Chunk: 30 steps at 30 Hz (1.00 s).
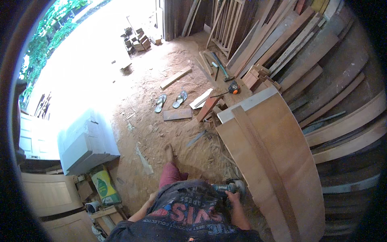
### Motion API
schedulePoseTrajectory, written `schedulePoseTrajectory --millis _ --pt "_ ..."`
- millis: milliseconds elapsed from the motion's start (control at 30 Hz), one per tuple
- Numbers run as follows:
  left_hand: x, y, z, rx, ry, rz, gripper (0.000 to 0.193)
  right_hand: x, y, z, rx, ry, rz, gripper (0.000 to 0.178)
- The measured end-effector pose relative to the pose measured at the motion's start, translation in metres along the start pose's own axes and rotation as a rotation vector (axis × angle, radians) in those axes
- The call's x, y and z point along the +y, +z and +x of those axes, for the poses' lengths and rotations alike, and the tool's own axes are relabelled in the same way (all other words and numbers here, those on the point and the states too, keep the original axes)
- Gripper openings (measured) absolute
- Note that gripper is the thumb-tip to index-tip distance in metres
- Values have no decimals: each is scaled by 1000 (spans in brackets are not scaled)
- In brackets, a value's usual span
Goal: The person measures a large plywood sheet with a tape measure and marks it with a pencil. They then use a hammer and a straight piece of wood to create a straight line along the marked area. Finally, they use a circular saw to cut the plywood along the marked line.
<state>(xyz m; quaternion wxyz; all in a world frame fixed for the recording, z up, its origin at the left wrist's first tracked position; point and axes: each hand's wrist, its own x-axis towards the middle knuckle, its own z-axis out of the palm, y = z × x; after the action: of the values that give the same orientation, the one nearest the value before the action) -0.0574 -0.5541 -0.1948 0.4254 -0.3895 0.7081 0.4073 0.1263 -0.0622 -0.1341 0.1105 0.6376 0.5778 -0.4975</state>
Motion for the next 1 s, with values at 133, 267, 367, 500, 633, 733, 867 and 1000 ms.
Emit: schedulePoseTrajectory --millis 133,267,367,500,633,733,867,1000 --pt "135 -56 27 -166 75 -161 36 -30 45 -10 139 56 128 75" --pt "301 -119 61 -135 200 -277 34 -64 99 -36 176 158 250 73" --pt "421 -161 85 -148 349 -234 41 -96 143 -60 199 208 361 72" --pt "544 -169 110 -169 381 -85 43 -136 203 -82 248 272 514 70" --pt "646 -123 117 -306 434 48 46 -177 249 -76 300 330 687 68" --pt "697 -65 106 -352 480 139 43 -203 275 -62 347 371 816 66" --pt "748 1 60 -413 560 182 40 -237 296 -43 405 427 980 65" --pt "807 90 12 -497 727 537 35 -263 312 -32 486 468 1150 63"
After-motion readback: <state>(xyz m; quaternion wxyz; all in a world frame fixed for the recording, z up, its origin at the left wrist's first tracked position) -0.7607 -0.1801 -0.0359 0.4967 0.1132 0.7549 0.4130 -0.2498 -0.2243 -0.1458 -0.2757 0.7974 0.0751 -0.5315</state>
